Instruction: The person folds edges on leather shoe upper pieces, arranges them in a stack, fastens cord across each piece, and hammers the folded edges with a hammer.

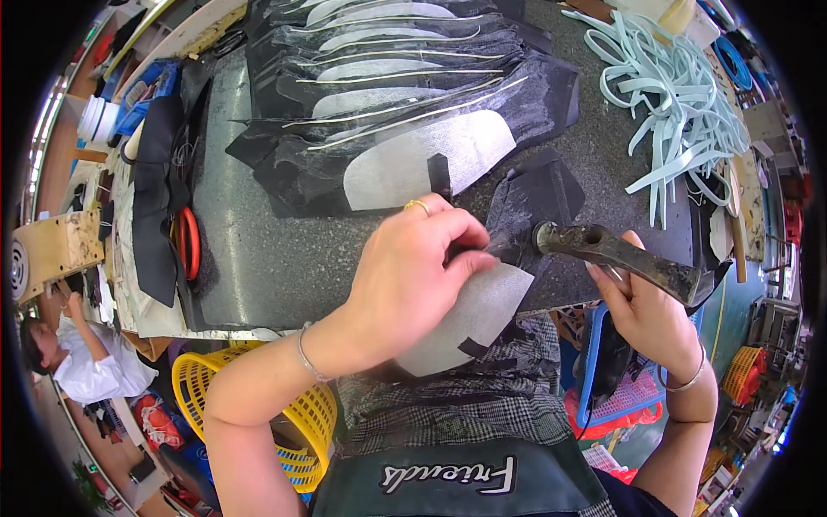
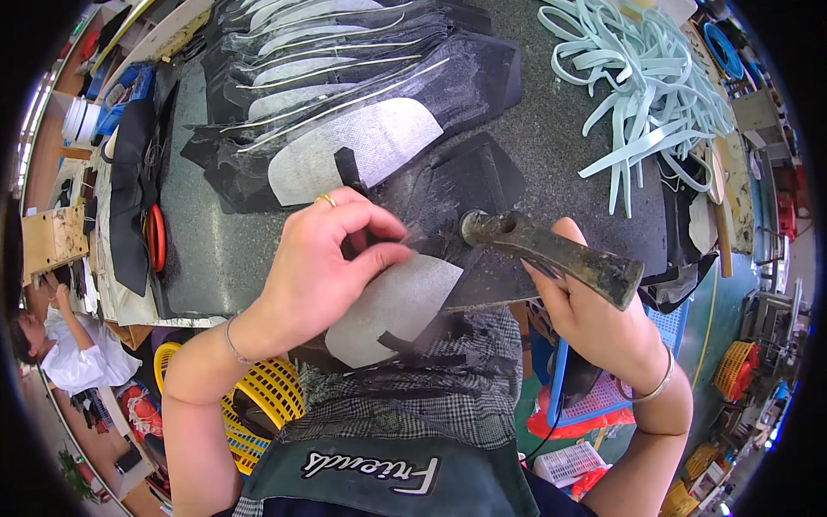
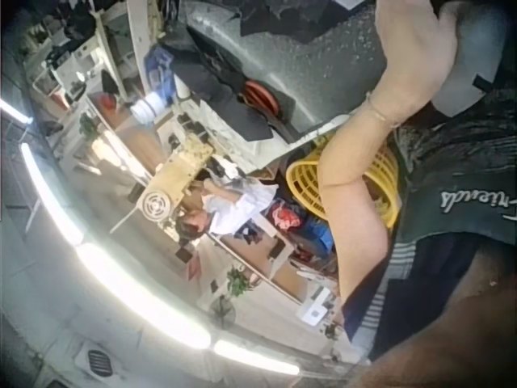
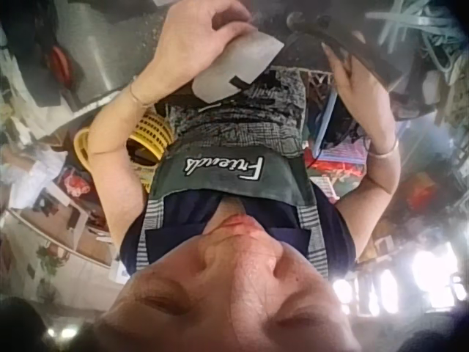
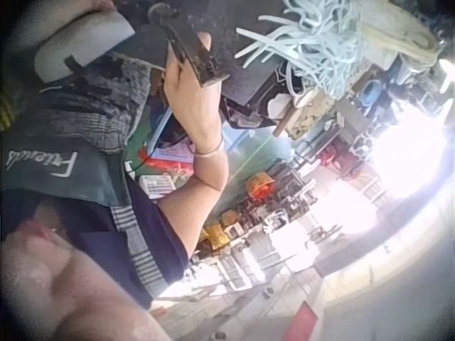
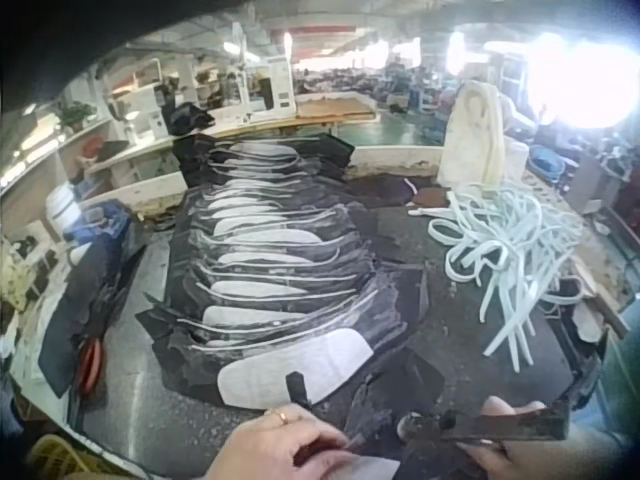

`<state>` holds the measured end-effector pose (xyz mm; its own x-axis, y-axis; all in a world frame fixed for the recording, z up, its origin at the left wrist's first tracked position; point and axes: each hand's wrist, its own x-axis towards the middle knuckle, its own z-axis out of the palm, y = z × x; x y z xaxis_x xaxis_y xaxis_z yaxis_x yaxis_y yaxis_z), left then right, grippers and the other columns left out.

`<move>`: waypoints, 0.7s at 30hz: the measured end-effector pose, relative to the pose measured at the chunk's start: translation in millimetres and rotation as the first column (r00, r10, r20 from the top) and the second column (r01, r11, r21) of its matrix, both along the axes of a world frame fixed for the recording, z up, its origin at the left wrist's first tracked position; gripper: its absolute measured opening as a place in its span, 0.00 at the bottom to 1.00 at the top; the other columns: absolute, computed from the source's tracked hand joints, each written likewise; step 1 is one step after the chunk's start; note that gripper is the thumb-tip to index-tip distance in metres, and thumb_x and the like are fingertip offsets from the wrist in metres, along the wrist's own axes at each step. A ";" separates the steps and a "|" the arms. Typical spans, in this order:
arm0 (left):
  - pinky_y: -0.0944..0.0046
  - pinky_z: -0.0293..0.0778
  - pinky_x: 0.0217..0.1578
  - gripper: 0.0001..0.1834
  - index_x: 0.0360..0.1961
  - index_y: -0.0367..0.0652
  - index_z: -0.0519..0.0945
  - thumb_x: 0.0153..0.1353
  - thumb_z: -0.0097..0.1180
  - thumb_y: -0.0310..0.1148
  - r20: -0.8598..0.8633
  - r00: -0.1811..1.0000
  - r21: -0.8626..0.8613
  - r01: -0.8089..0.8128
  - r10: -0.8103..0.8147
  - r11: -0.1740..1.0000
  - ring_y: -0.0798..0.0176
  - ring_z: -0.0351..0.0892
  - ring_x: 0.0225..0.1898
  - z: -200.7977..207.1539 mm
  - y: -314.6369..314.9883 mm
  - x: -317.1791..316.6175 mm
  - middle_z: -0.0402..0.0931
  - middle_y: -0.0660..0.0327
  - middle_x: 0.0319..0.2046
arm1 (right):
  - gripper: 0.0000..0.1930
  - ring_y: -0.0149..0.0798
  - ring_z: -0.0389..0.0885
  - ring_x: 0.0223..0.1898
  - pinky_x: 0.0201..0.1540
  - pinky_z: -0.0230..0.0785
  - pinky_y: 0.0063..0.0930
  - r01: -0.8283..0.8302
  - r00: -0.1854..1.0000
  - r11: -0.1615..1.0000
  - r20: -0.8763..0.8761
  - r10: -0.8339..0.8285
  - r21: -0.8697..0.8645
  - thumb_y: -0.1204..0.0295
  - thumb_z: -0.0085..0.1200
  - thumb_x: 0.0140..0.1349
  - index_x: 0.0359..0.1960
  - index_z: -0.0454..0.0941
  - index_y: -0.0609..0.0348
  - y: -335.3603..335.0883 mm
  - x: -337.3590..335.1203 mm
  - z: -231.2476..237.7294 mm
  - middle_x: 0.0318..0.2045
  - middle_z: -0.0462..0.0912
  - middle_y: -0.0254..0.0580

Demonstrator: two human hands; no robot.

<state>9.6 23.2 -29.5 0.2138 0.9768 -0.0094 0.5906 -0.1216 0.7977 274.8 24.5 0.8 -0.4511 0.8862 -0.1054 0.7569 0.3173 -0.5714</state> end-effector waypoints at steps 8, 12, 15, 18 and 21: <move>0.75 0.73 0.27 0.19 0.44 0.36 0.80 0.49 0.67 0.20 0.134 0.982 -0.193 -0.103 0.130 0.976 0.77 0.75 0.24 2.4 11.9 5.7 0.80 0.62 0.32 | 0.15 0.29 0.61 0.20 0.25 0.58 0.27 0.034 0.999 0.997 -0.019 -0.036 -0.062 0.73 0.55 0.65 0.49 0.71 0.68 3.3 3.5 -2.2 0.19 0.65 0.35; 0.78 0.72 0.26 0.20 0.48 0.32 0.78 0.51 0.66 0.20 0.249 0.952 -0.308 -0.097 0.179 0.946 0.79 0.75 0.25 -1.9 20.2 10.2 0.81 0.63 0.30 | 0.12 0.29 0.56 0.20 0.24 0.54 0.27 0.030 0.999 0.999 -0.041 -0.031 -0.029 0.73 0.55 0.65 0.45 0.71 0.66 3.3 3.8 -5.6 0.19 0.59 0.32; 0.77 0.71 0.26 0.15 0.43 0.31 0.81 0.53 0.66 0.21 0.349 0.905 -0.437 -0.072 0.243 0.896 0.79 0.75 0.26 2.6 29.0 13.9 0.81 0.64 0.27 | 0.11 0.28 0.55 0.21 0.24 0.53 0.27 0.044 0.998 0.998 -0.051 -0.046 -0.047 0.73 0.56 0.64 0.44 0.71 0.65 2.2 3.5 -3.9 0.19 0.58 0.31; 0.76 0.70 0.25 0.09 0.36 0.32 0.83 0.53 0.67 0.23 0.293 0.929 -0.419 -0.088 0.226 0.904 0.80 0.74 0.25 5.4 26.7 19.1 0.81 0.64 0.26 | 0.11 0.28 0.56 0.21 0.24 0.53 0.27 0.058 0.994 0.984 -0.076 -0.072 -0.169 0.74 0.57 0.63 0.44 0.72 0.65 1.4 7.8 6.2 0.19 0.59 0.30; 0.74 0.69 0.26 0.07 0.32 0.34 0.85 0.51 0.68 0.23 0.219 0.964 -0.378 -0.061 0.153 0.924 0.78 0.70 0.22 7.6 18.9 20.8 0.79 0.66 0.23 | 0.11 0.35 0.65 0.20 0.24 0.59 0.31 -0.003 0.995 0.995 -0.095 -0.006 -0.096 0.75 0.57 0.61 0.44 0.74 0.63 5.1 9.4 20.3 0.21 0.64 0.37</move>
<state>30.3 42.1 -21.8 0.1487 0.9320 -0.3305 0.3693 0.2577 0.8929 284.2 29.6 21.1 -0.4621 0.8746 -0.1471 0.6981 0.2564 -0.6686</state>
